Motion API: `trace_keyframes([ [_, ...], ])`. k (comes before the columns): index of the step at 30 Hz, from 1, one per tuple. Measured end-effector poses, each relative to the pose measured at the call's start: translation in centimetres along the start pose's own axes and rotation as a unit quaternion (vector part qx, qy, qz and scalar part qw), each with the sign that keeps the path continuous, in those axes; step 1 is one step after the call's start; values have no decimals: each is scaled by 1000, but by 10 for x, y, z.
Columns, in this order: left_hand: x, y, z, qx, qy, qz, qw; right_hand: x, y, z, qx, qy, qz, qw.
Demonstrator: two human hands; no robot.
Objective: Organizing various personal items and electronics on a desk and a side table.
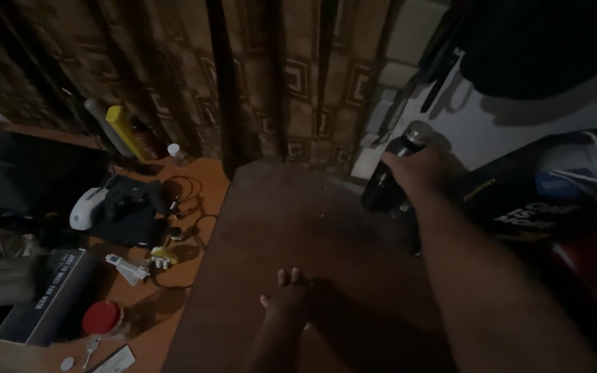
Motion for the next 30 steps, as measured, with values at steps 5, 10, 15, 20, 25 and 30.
trace_keyframes([
  [5, -7, -8, 7, -18, 13, 1, 1000, 19, -33, -43, 126, -20, 53, 990],
  [10, -9, -11, 8, -33, 26, 2, 999, 11, -36, -71, 172, -53, 22, 983],
  [15, -19, -12, 18, -24, 46, 25, 998, 19, -72, -127, 109, -53, -49, 991],
  [20, -13, -14, 1, -19, 45, 26, 998, 12, -91, -162, 88, -56, -14, 994],
  [25, -43, -36, 41, -70, 131, 9, 989, 14, -124, -213, 114, -78, -56, 989],
  [30, -60, -88, 78, -20, 244, 101, 964, -19, -133, -238, 84, -99, -38, 991],
])
Point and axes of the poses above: each hand's wrist, its own z-axis towards the middle knuckle, its own x-axis out of the back of the hand, y = z × x, the point moved 2 cm from there along z, towards the middle knuckle
